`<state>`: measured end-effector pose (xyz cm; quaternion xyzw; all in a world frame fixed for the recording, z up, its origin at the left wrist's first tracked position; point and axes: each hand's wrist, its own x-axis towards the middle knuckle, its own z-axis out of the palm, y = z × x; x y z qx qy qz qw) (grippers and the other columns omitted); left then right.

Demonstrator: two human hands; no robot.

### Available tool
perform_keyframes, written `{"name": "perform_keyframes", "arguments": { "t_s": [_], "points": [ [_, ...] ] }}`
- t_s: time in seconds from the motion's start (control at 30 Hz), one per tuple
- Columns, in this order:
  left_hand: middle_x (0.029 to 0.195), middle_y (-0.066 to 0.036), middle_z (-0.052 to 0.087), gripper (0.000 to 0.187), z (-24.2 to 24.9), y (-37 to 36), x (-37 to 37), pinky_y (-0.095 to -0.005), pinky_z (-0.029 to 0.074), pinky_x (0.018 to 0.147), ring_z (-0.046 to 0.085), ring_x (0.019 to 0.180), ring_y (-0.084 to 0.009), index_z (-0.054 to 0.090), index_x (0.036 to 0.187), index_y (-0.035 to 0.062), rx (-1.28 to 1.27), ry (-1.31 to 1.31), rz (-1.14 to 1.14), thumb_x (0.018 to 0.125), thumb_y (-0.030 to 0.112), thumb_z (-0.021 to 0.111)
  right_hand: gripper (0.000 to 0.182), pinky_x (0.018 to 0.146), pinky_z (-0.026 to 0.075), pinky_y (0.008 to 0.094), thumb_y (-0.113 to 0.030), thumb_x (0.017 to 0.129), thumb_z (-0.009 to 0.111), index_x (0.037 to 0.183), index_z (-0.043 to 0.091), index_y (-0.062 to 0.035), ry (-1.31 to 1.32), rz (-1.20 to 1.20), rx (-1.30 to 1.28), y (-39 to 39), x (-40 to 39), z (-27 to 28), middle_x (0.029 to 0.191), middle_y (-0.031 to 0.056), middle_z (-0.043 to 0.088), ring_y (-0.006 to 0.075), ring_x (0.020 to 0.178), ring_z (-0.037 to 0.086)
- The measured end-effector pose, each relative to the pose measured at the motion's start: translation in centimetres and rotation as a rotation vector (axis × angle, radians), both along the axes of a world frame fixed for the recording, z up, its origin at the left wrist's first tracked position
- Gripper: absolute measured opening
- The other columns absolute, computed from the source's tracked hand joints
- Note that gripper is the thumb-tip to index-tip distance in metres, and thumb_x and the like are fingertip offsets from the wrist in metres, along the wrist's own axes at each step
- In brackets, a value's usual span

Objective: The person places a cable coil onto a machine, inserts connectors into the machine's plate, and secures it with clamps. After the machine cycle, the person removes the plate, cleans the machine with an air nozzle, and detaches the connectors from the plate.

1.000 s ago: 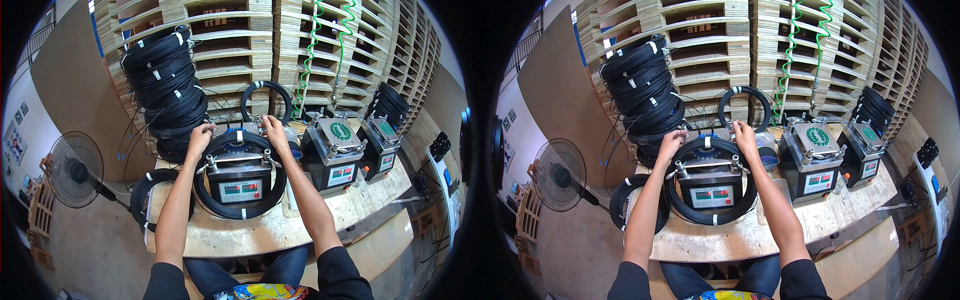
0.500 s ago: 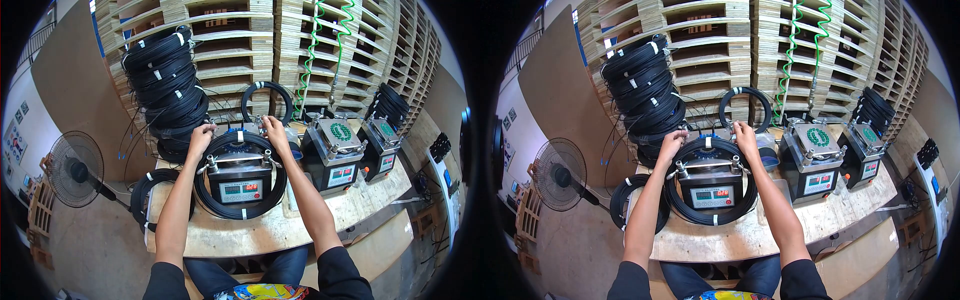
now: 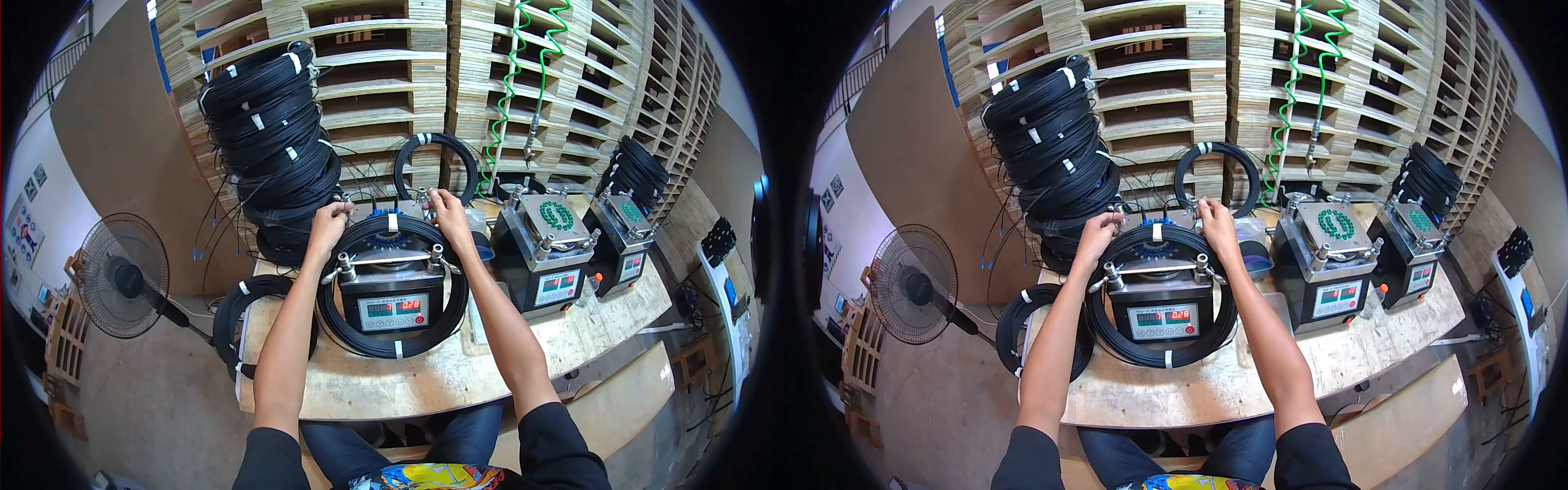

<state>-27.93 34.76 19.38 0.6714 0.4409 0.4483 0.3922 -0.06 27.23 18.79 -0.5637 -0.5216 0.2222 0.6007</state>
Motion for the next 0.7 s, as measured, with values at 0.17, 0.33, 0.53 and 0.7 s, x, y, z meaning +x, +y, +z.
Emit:
{"name": "perform_keyframes", "arguments": {
  "t_s": [0.17, 0.33, 0.53, 0.7],
  "points": [
    [0.102, -0.012, 0.076, 0.03, 0.0, 0.0, -0.1, -0.0299, 0.053, 0.079, 0.069, 0.086, -0.0158, 0.075, 0.116, 0.0011, -0.002, 0.012, 0.007, 0.092, 0.003, 0.056, 0.041, 0.06, 0.056, 0.0321, -0.033, 0.108, 0.052, 0.121, 0.067, 0.0035, 0.01, -0.002, 0.003, 0.3, 0.1, -0.3, 0.088, 0.0125, 0.074, 0.018, 0.074, 0.07],
    [0.103, -0.012, 0.076, 0.031, 0.2, -0.1, -0.1, -0.0295, 0.052, 0.08, 0.069, 0.088, -0.0155, 0.075, 0.116, 0.0001, -0.017, -0.02, -0.017, 0.093, 0.001, 0.055, 0.04, 0.059, 0.055, 0.0314, -0.031, 0.107, 0.053, 0.122, 0.066, 0.0039, 0.053, 0.013, 0.015, 0.8, 0.2, -0.7, 0.088, 0.0125, 0.073, 0.0165, 0.068, 0.069],
    [0.104, -0.011, 0.076, 0.031, 0.1, 0.0, -0.1, -0.029, 0.052, 0.08, 0.068, 0.088, -0.0153, 0.075, 0.117, 0.0, -0.026, -0.013, -0.017, 0.093, 0.001, 0.054, 0.04, 0.058, 0.054, 0.0319, -0.031, 0.108, 0.053, 0.123, 0.066, 0.0035, 0.047, 0.015, 0.038, 1.0, 0.3, -1.0, 0.088, 0.0125, 0.073, 0.017, 0.065, 0.068],
    [0.104, -0.011, 0.076, 0.031, 0.3, -0.3, 0.0, -0.0293, 0.052, 0.08, 0.068, 0.088, -0.0158, 0.075, 0.117, -0.0001, -0.025, 0.007, -0.003, 0.093, 0.001, 0.055, 0.04, 0.056, 0.053, 0.0312, -0.032, 0.108, 0.054, 0.122, 0.066, 0.0038, 0.037, 0.016, 0.005, 0.4, 0.2, -0.4, 0.086, 0.0119, 0.074, 0.0161, 0.061, 0.067]
  ]
}}
